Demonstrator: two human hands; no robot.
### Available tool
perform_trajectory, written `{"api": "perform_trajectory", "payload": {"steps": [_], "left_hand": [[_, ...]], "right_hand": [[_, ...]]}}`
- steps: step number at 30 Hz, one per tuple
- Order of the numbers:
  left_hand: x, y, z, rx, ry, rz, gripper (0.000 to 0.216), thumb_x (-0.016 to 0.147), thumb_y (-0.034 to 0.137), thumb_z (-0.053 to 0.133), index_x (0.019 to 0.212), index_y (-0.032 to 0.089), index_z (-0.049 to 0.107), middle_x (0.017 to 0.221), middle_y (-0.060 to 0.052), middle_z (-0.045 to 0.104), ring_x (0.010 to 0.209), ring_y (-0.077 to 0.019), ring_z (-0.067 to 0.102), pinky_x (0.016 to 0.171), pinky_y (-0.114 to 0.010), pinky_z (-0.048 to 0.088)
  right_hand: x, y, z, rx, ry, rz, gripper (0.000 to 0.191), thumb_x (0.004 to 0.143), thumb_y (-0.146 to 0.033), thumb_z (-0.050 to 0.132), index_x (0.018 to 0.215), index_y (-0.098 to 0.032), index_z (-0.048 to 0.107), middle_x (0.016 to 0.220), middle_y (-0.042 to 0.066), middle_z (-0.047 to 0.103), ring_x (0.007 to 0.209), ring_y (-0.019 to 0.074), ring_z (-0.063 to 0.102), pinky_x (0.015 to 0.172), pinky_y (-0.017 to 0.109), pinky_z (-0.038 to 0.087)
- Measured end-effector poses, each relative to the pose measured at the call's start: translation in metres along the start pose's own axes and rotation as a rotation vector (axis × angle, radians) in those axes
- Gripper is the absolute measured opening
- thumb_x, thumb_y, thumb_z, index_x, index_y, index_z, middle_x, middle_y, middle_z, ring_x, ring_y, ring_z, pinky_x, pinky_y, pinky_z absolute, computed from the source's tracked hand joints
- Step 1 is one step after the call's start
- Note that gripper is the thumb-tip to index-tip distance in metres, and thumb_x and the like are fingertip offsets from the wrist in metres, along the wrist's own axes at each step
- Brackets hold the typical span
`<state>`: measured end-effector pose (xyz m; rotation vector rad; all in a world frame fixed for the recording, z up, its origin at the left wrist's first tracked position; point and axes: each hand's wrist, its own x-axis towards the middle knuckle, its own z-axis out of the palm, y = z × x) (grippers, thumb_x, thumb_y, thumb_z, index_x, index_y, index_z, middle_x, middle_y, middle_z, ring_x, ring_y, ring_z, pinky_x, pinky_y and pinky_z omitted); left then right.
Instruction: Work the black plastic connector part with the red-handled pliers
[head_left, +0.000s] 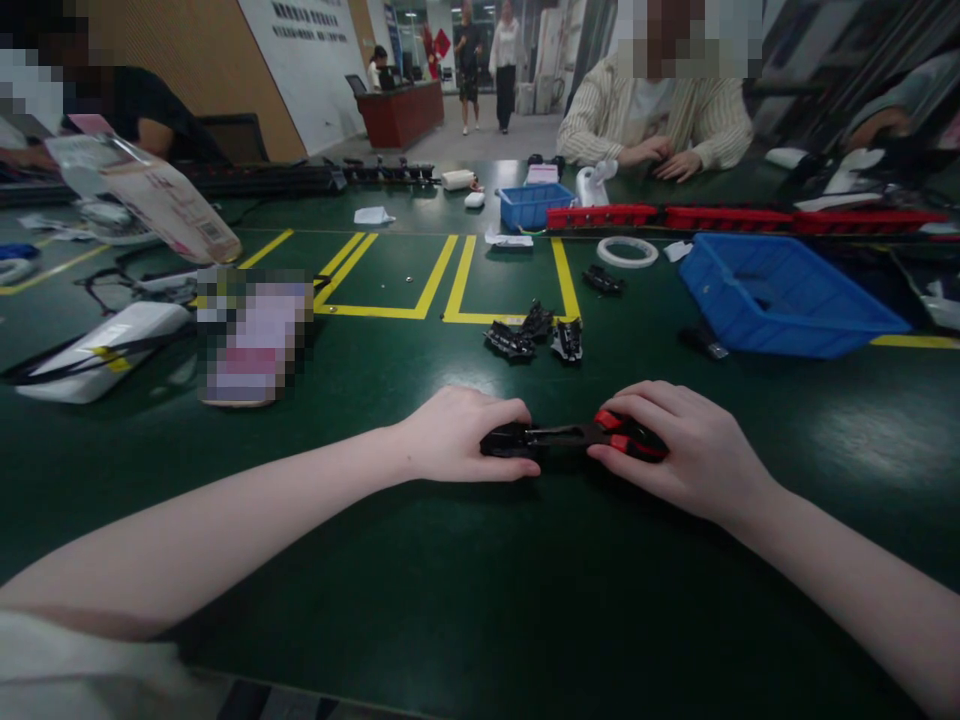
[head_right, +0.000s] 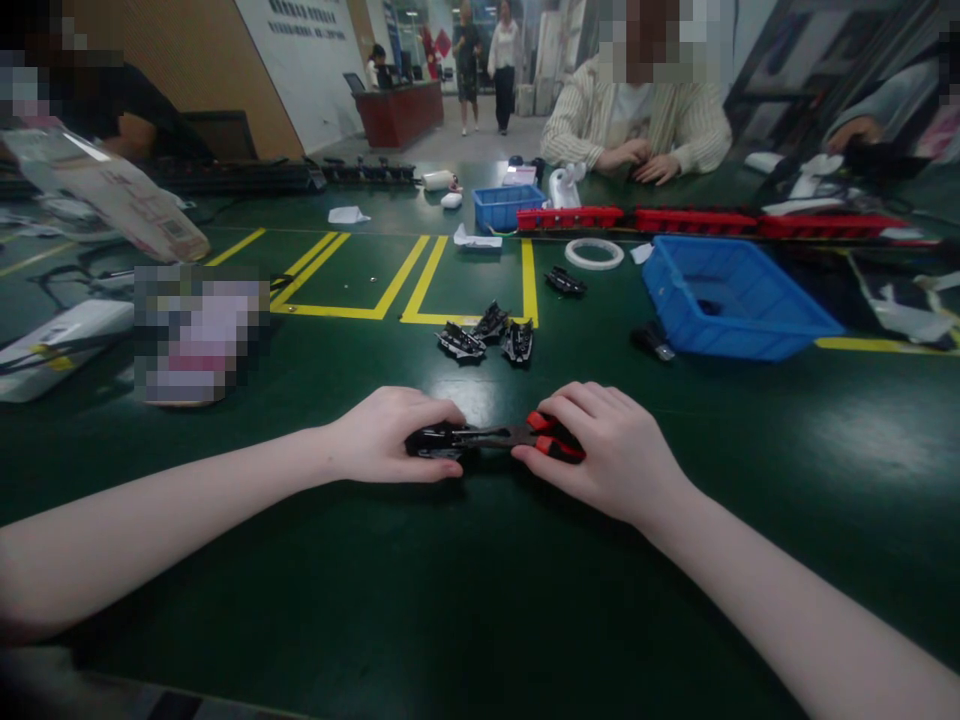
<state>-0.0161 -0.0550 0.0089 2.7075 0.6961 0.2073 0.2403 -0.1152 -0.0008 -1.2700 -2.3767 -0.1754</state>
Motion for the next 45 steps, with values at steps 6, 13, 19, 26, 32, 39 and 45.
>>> {"api": "perform_trajectory", "payload": {"steps": [6, 13, 19, 26, 32, 39, 45], "left_hand": [[0.0016, 0.0002, -0.0008, 0.004, -0.014, 0.004, 0.041, 0.085, 0.055, 0.052, 0.099, 0.017, 0.057, 0.071, 0.000, 0.062, 0.061, -0.0140, 0.057, 0.054, -0.022, 0.034], [0.0020, 0.0000, 0.0000, 0.010, -0.009, 0.024, 0.041, 0.086, 0.055, 0.052, 0.099, 0.017, 0.057, 0.071, 0.000, 0.062, 0.061, -0.0141, 0.057, 0.054, -0.022, 0.033], [0.0013, -0.0033, 0.0013, 0.014, -0.011, 0.063, 0.042, 0.088, 0.056, 0.048, 0.100, 0.017, 0.057, 0.073, 0.000, 0.063, 0.063, -0.0147, 0.057, 0.055, -0.022, 0.033], [0.0021, -0.0017, -0.0001, -0.050, -0.016, 0.053, 0.044, 0.084, 0.055, 0.056, 0.105, 0.017, 0.054, 0.081, -0.001, 0.064, 0.066, -0.0149, 0.058, 0.055, -0.022, 0.034], [0.0040, -0.0017, -0.0002, -0.022, -0.037, 0.048, 0.042, 0.086, 0.055, 0.054, 0.104, 0.017, 0.056, 0.080, 0.000, 0.064, 0.065, -0.0144, 0.058, 0.054, -0.022, 0.033], [0.0027, -0.0040, -0.0003, -0.064, -0.025, 0.117, 0.042, 0.085, 0.053, 0.057, 0.106, 0.017, 0.057, 0.088, -0.001, 0.066, 0.070, -0.0149, 0.059, 0.058, -0.023, 0.035], [0.0025, -0.0015, -0.0006, -0.080, 0.000, 0.053, 0.051, 0.085, 0.051, 0.058, 0.122, 0.018, 0.051, 0.095, -0.004, 0.067, 0.075, -0.0169, 0.062, 0.060, -0.023, 0.039]], "right_hand": [[0.0021, -0.0026, 0.0005, 0.024, 0.008, 0.003, 0.033, 0.084, -0.046, 0.053, 0.088, -0.015, 0.061, 0.085, 0.010, 0.065, 0.073, 0.0197, 0.058, 0.062, 0.033, 0.047], [0.0018, -0.0017, 0.0003, 0.036, 0.017, -0.003, 0.032, 0.086, -0.046, 0.052, 0.086, -0.014, 0.060, 0.079, 0.009, 0.063, 0.069, 0.0184, 0.057, 0.059, 0.031, 0.047], [0.0030, -0.0035, 0.0001, 0.021, 0.023, -0.016, 0.029, 0.085, -0.045, 0.052, 0.084, -0.016, 0.057, 0.077, 0.008, 0.061, 0.066, 0.0176, 0.057, 0.057, 0.030, 0.046], [0.0043, -0.0023, -0.0011, 0.053, 0.017, -0.030, 0.027, 0.085, -0.043, 0.053, 0.085, -0.016, 0.054, 0.076, 0.007, 0.060, 0.066, 0.0164, 0.055, 0.057, 0.028, 0.045], [0.0031, 0.0040, -0.0016, 0.012, 0.025, -0.071, 0.028, 0.084, -0.043, 0.056, 0.087, -0.015, 0.055, 0.077, 0.008, 0.060, 0.066, 0.0170, 0.055, 0.057, 0.029, 0.045], [0.0035, 0.0010, -0.0015, 0.050, 0.000, -0.056, 0.025, 0.085, -0.042, 0.053, 0.086, -0.017, 0.055, 0.077, 0.007, 0.061, 0.066, 0.0170, 0.055, 0.058, 0.030, 0.044], [0.0050, 0.0012, 0.0004, 0.020, 0.008, -0.044, 0.027, 0.084, -0.043, 0.054, 0.085, -0.017, 0.054, 0.077, 0.007, 0.061, 0.066, 0.0178, 0.055, 0.058, 0.030, 0.043]]}}
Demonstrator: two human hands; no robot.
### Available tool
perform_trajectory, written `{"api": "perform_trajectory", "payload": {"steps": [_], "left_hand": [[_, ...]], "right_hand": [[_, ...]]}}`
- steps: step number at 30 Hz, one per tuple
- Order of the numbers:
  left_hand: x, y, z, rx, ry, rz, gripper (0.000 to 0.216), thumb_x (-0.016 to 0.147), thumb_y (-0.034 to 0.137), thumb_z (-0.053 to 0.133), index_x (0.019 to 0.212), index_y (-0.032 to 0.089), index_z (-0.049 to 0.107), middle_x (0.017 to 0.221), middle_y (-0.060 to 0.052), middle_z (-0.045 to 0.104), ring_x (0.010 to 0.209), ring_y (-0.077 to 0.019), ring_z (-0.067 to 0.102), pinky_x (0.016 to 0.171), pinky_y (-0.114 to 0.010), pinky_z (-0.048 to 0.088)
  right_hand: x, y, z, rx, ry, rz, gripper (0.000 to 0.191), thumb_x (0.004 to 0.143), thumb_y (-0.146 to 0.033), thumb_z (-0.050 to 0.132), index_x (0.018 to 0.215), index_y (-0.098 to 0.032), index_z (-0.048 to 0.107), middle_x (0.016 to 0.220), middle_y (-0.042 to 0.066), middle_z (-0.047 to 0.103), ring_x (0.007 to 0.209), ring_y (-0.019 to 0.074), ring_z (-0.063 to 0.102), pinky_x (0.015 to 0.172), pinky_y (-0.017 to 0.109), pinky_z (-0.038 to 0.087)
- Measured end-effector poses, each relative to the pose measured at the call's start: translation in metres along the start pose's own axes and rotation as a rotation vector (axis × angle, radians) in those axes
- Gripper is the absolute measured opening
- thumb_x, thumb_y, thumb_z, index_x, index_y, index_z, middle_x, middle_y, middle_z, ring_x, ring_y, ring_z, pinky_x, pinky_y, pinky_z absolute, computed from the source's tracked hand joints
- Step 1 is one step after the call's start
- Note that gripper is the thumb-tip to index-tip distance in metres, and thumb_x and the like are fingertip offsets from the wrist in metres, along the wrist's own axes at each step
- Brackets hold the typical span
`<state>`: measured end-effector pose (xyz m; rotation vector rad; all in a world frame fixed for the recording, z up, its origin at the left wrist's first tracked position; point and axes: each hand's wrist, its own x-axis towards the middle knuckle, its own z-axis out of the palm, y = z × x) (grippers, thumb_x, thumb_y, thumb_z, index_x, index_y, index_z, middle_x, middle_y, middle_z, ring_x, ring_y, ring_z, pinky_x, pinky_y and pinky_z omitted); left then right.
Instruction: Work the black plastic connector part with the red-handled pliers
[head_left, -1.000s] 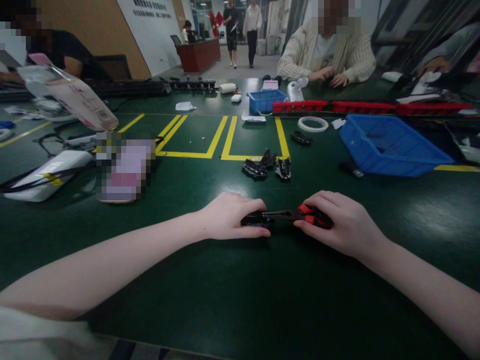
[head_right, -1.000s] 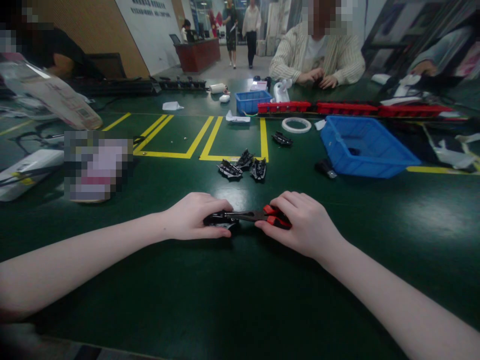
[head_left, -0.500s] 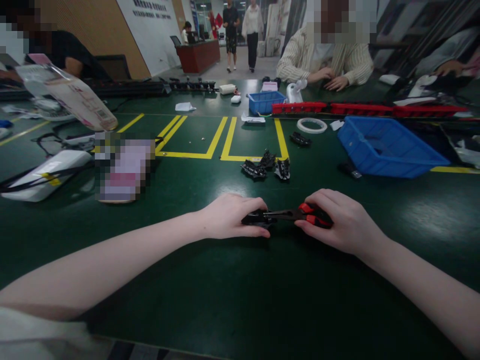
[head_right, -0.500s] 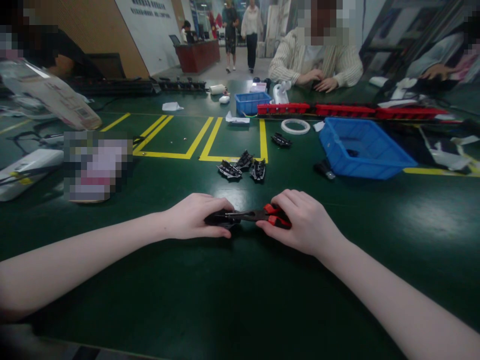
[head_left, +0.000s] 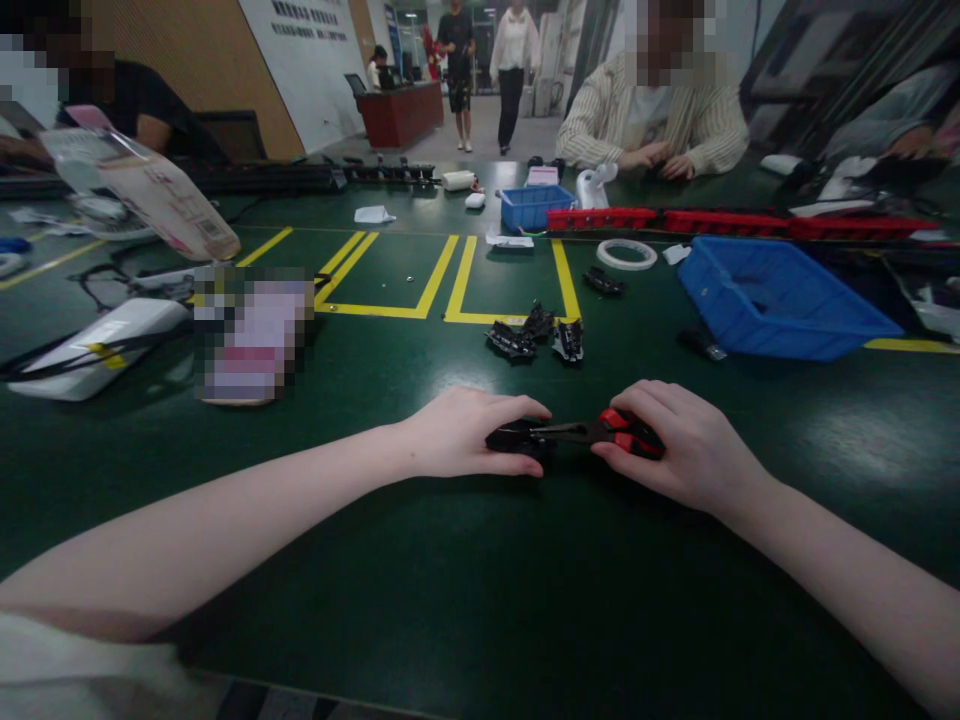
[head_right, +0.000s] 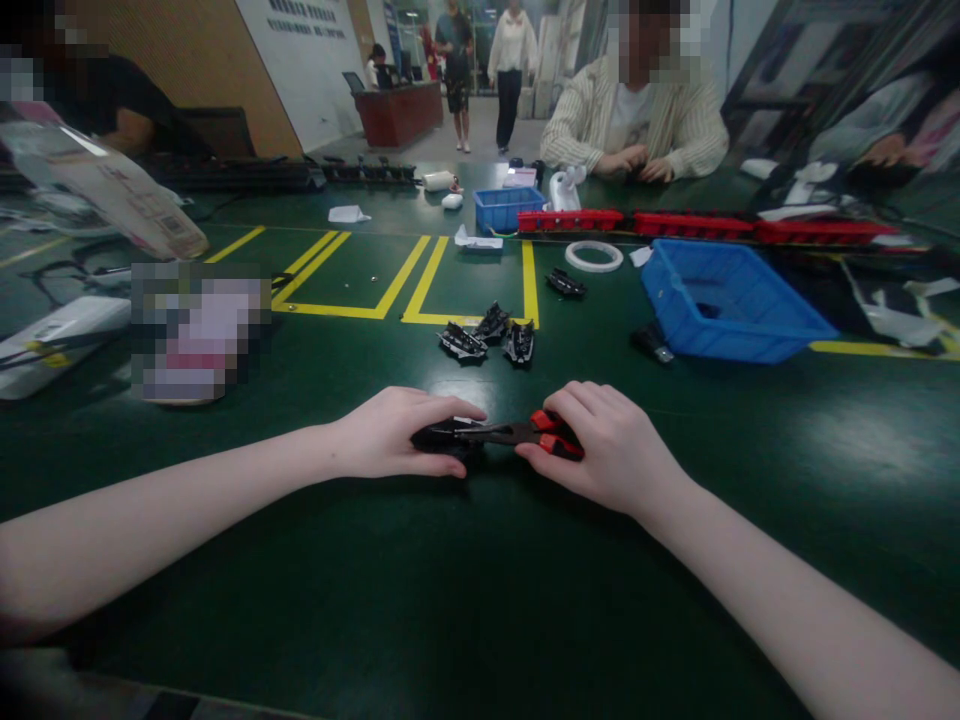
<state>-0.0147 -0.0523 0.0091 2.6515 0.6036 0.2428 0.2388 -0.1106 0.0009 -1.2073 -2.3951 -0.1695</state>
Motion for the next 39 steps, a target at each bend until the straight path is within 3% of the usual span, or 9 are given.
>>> {"api": "perform_trajectory", "payload": {"steps": [4, 13, 21, 30, 39], "left_hand": [[-0.0011, -0.0013, 0.0016, 0.021, 0.015, 0.036, 0.055, 0.088, 0.048, 0.055, 0.134, 0.020, 0.044, 0.109, -0.006, 0.065, 0.086, -0.0181, 0.062, 0.066, -0.023, 0.041], [-0.0010, -0.0024, 0.0006, 0.076, 0.020, 0.025, 0.058, 0.090, 0.047, 0.051, 0.141, 0.024, 0.036, 0.088, -0.001, 0.061, 0.067, -0.0134, 0.056, 0.055, -0.021, 0.035], [-0.0015, -0.0020, 0.0016, 0.045, 0.029, 0.034, 0.057, 0.089, 0.048, 0.052, 0.138, 0.022, 0.041, 0.099, -0.005, 0.065, 0.078, -0.0167, 0.061, 0.061, -0.022, 0.039], [-0.0012, -0.0022, 0.0010, 0.104, 0.019, 0.051, 0.056, 0.090, 0.046, 0.052, 0.141, 0.025, 0.038, 0.084, 0.000, 0.059, 0.066, -0.0132, 0.055, 0.056, -0.021, 0.035], [-0.0007, -0.0035, -0.0014, -0.017, 0.011, 0.059, 0.056, 0.088, 0.043, 0.056, 0.139, 0.026, 0.041, 0.085, -0.001, 0.060, 0.070, -0.0137, 0.056, 0.057, -0.021, 0.035]], "right_hand": [[-0.0002, 0.0013, 0.0025, -0.005, -0.003, 0.026, 0.026, 0.085, -0.044, 0.052, 0.084, -0.018, 0.053, 0.077, 0.007, 0.060, 0.067, 0.0180, 0.055, 0.059, 0.031, 0.043], [0.0008, -0.0016, 0.0014, -0.007, -0.009, 0.066, 0.028, 0.085, -0.046, 0.051, 0.083, -0.018, 0.053, 0.074, 0.006, 0.059, 0.065, 0.0175, 0.055, 0.056, 0.030, 0.042], [0.0005, -0.0005, 0.0024, -0.044, -0.010, 0.057, 0.028, 0.085, -0.045, 0.052, 0.085, -0.018, 0.055, 0.080, 0.007, 0.062, 0.069, 0.0185, 0.057, 0.060, 0.031, 0.043], [0.0007, -0.0018, 0.0040, -0.045, -0.020, 0.042, 0.029, 0.086, -0.046, 0.050, 0.082, -0.017, 0.055, 0.076, 0.007, 0.061, 0.065, 0.0177, 0.056, 0.057, 0.030, 0.043], [0.0001, -0.0025, 0.0037, -0.022, -0.004, 0.056, 0.027, 0.085, -0.045, 0.052, 0.083, -0.018, 0.055, 0.075, 0.006, 0.061, 0.065, 0.0176, 0.056, 0.057, 0.030, 0.044]]}}
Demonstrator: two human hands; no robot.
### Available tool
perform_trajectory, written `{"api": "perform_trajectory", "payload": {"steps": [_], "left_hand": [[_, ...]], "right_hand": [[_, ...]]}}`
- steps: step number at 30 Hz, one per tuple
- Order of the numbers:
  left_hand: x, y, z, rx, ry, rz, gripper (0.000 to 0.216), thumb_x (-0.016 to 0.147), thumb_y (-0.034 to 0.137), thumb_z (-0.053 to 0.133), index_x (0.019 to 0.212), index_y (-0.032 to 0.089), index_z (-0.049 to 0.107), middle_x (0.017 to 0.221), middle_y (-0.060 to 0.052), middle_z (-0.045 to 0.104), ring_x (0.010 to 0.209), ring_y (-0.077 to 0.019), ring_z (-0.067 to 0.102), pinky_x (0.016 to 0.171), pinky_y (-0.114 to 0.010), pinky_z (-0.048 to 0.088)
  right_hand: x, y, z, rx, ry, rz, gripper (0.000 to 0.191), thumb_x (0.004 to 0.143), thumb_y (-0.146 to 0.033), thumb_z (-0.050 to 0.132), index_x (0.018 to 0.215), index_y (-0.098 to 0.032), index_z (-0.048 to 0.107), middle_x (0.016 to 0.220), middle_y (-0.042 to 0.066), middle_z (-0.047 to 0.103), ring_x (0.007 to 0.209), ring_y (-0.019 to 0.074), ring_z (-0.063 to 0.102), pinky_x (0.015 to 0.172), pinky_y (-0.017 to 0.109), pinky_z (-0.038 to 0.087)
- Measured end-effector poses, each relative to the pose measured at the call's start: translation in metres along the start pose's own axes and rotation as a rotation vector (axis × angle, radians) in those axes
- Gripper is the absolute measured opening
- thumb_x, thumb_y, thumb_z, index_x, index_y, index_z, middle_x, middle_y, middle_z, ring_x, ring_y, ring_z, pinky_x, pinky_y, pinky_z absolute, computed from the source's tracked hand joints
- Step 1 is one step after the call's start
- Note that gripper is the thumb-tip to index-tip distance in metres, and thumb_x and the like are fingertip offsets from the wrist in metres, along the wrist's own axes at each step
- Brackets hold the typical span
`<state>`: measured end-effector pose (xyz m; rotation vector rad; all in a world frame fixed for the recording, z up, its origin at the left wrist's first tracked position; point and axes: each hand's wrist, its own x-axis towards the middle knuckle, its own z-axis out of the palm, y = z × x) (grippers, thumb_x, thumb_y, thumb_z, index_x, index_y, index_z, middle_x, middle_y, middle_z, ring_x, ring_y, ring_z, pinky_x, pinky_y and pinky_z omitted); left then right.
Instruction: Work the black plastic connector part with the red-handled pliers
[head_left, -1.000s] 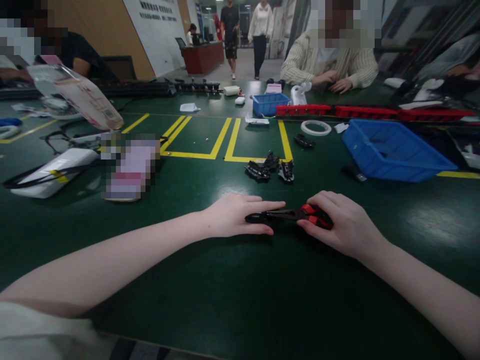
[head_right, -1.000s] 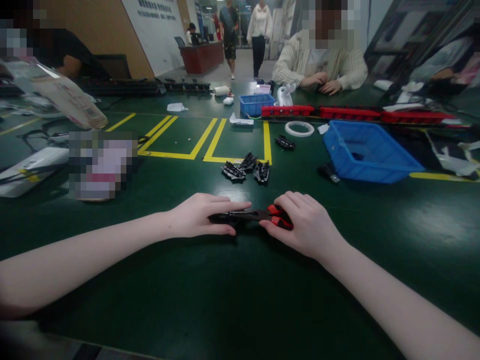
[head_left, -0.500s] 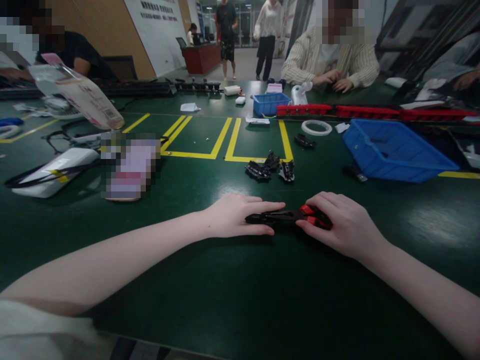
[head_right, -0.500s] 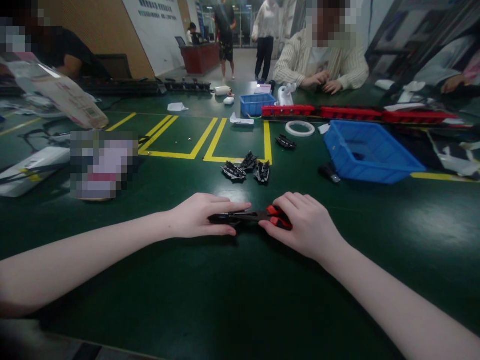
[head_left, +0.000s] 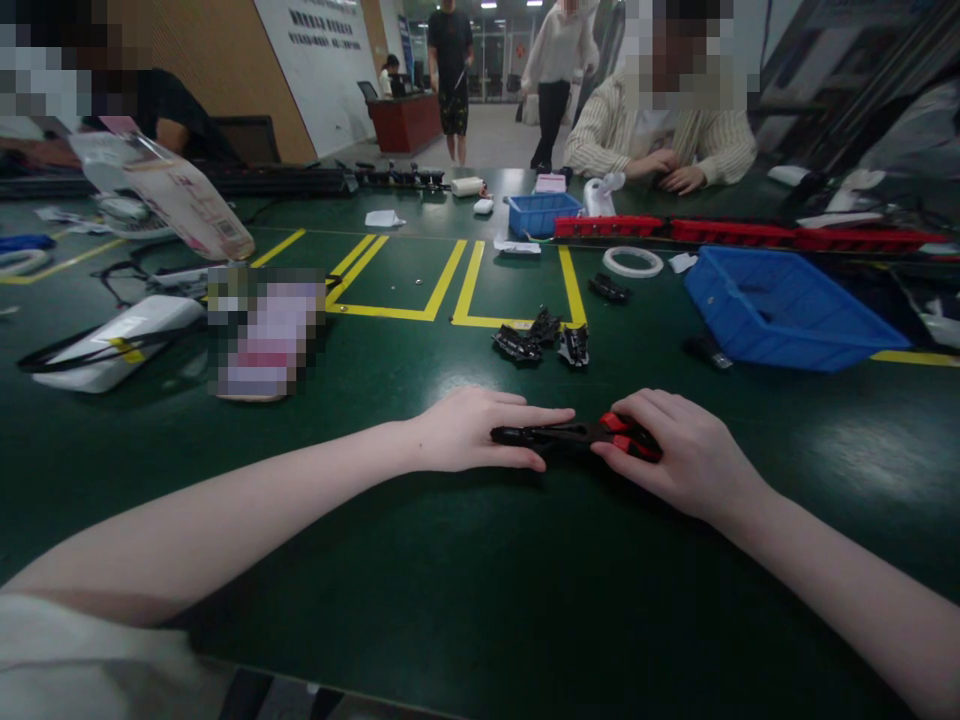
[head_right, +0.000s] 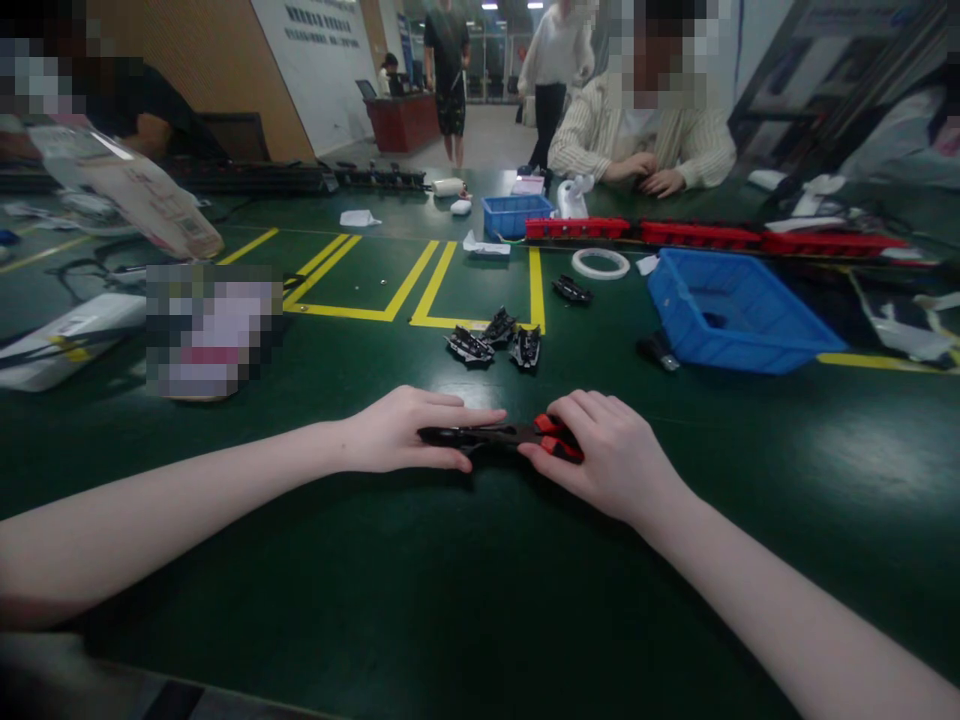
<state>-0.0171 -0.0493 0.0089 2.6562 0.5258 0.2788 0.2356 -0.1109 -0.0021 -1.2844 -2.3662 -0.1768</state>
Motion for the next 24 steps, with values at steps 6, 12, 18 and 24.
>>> {"api": "perform_trajectory", "payload": {"steps": [6, 12, 18, 24], "left_hand": [[-0.0005, 0.0032, -0.0004, -0.053, 0.042, -0.055, 0.054, 0.088, 0.042, 0.057, 0.135, 0.022, 0.043, 0.112, -0.005, 0.056, 0.088, -0.0167, 0.058, 0.072, -0.025, 0.045], [0.0011, 0.0010, 0.0017, -0.056, 0.038, -0.022, 0.048, 0.085, 0.038, 0.062, 0.126, 0.016, 0.051, 0.113, -0.008, 0.055, 0.097, -0.0192, 0.055, 0.079, -0.029, 0.046], [0.0016, 0.0014, 0.0009, -0.065, 0.028, 0.005, 0.044, 0.089, 0.036, 0.057, 0.127, 0.015, 0.050, 0.113, -0.009, 0.057, 0.098, -0.0194, 0.055, 0.081, -0.030, 0.046], [0.0014, 0.0019, -0.0001, -0.072, 0.030, 0.021, 0.041, 0.089, 0.034, 0.058, 0.123, 0.013, 0.052, 0.109, -0.008, 0.059, 0.094, -0.0188, 0.056, 0.077, -0.029, 0.046]], "right_hand": [[0.0006, 0.0002, -0.0013, 0.011, 0.001, 0.011, 0.027, 0.085, -0.044, 0.052, 0.084, -0.017, 0.055, 0.074, 0.006, 0.061, 0.065, 0.0177, 0.057, 0.056, 0.030, 0.045], [0.0008, 0.0000, -0.0019, 0.018, -0.009, 0.040, 0.027, 0.085, -0.044, 0.052, 0.083, -0.017, 0.055, 0.075, 0.006, 0.061, 0.066, 0.0179, 0.057, 0.056, 0.030, 0.045], [0.0014, -0.0003, -0.0017, -0.003, -0.025, 0.039, 0.028, 0.085, -0.045, 0.051, 0.082, -0.017, 0.055, 0.074, 0.006, 0.060, 0.065, 0.0174, 0.056, 0.056, 0.030, 0.044], [0.0005, 0.0006, -0.0011, -0.016, -0.022, 0.031, 0.031, 0.086, -0.047, 0.049, 0.082, -0.017, 0.055, 0.073, 0.006, 0.060, 0.065, 0.0173, 0.055, 0.057, 0.029, 0.043]]}}
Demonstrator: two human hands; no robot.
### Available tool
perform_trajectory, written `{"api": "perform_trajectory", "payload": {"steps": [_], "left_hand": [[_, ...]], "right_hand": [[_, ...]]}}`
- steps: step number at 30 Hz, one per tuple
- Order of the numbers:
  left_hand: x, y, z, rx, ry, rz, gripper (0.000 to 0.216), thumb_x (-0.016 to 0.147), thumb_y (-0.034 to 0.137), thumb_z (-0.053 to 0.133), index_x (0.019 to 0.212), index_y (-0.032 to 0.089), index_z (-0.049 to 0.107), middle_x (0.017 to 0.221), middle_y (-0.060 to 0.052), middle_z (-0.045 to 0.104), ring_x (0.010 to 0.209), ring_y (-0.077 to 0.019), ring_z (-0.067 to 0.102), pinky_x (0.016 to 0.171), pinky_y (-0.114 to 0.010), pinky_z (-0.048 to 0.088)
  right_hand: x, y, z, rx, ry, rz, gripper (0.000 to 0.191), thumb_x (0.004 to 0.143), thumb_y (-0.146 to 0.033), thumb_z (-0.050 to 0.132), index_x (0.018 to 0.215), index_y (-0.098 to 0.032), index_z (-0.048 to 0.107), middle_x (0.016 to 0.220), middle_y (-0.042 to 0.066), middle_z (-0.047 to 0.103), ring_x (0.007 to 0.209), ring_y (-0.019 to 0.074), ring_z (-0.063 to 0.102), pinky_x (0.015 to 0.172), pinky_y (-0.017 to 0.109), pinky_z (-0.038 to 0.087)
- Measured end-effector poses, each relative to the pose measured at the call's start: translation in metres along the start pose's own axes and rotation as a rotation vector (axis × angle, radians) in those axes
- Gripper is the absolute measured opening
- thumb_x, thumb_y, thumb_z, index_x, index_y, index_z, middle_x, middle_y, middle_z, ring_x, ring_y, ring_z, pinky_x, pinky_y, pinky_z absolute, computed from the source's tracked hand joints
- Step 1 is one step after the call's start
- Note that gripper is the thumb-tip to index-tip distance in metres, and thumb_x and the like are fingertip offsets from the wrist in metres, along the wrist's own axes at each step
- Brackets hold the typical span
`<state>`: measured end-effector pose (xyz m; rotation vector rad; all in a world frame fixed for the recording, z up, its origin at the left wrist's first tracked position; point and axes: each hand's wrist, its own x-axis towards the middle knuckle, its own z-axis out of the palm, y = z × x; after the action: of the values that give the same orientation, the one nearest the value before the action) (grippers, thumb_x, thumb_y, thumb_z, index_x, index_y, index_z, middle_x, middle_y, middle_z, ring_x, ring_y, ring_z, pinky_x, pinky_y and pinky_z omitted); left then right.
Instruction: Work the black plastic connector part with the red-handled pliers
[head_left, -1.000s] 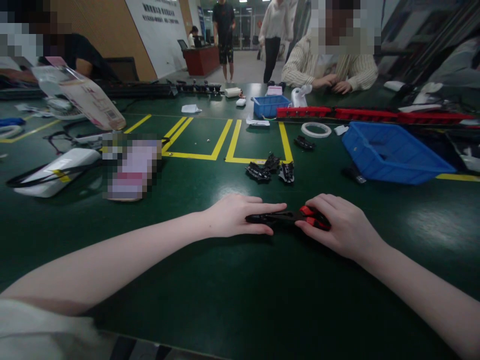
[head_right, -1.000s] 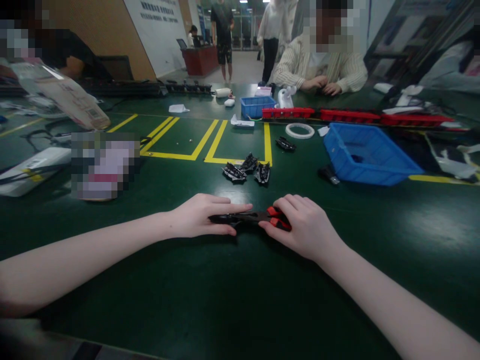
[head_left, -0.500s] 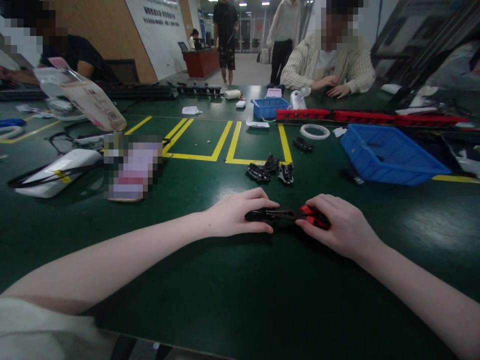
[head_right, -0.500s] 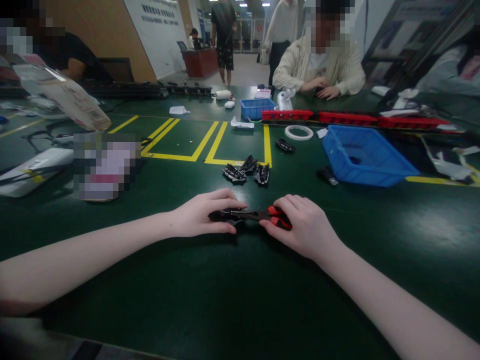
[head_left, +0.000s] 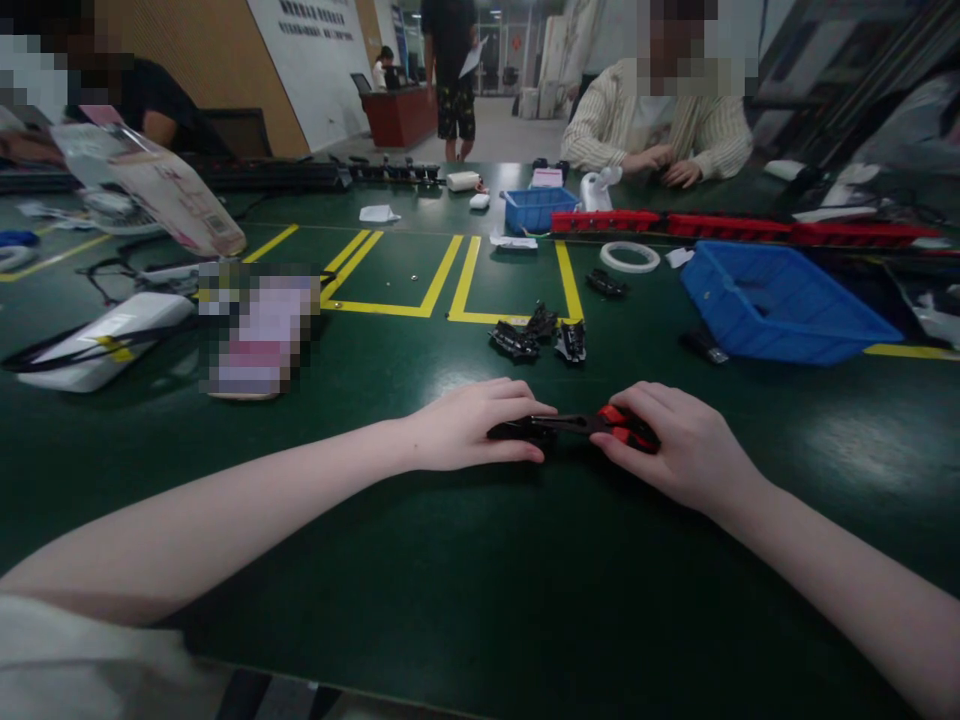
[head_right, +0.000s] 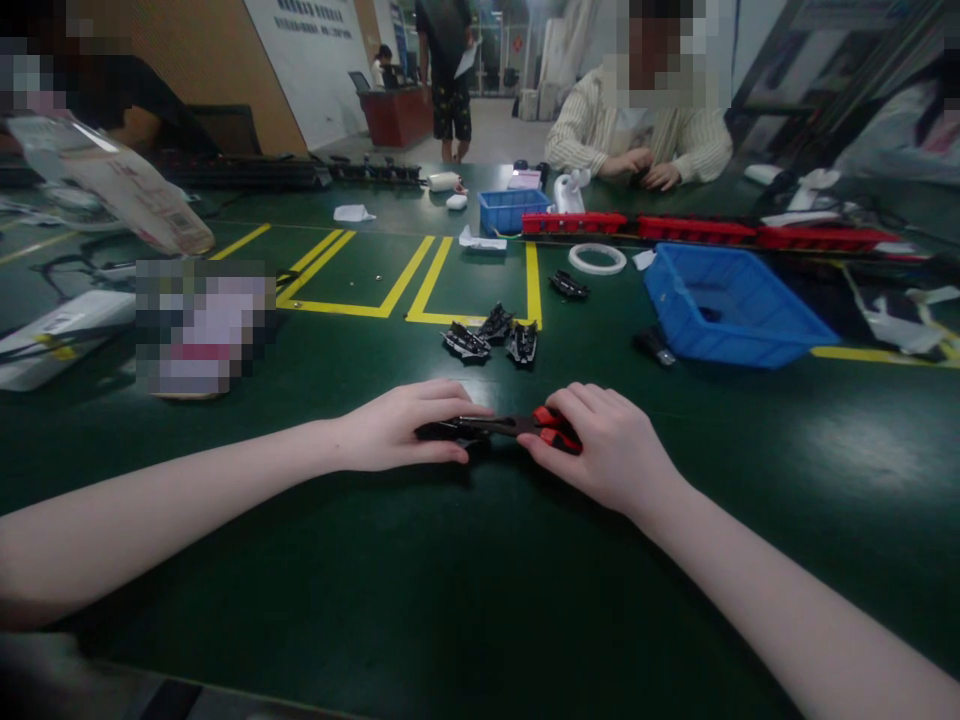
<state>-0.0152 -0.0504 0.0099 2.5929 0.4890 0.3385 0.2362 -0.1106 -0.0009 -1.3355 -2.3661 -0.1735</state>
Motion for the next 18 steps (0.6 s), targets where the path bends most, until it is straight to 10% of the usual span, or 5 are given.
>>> {"api": "perform_trajectory", "payload": {"steps": [18], "left_hand": [[-0.0042, -0.0048, 0.0046, -0.022, 0.144, 0.076, 0.045, 0.083, 0.033, 0.066, 0.122, 0.014, 0.053, 0.109, -0.010, 0.059, 0.096, -0.0191, 0.058, 0.079, -0.030, 0.050]], "right_hand": [[-0.0013, -0.0019, -0.0035, 0.072, -0.024, 0.072, 0.030, 0.085, -0.047, 0.050, 0.081, -0.018, 0.056, 0.073, 0.006, 0.060, 0.065, 0.0173, 0.055, 0.056, 0.029, 0.043]]}}
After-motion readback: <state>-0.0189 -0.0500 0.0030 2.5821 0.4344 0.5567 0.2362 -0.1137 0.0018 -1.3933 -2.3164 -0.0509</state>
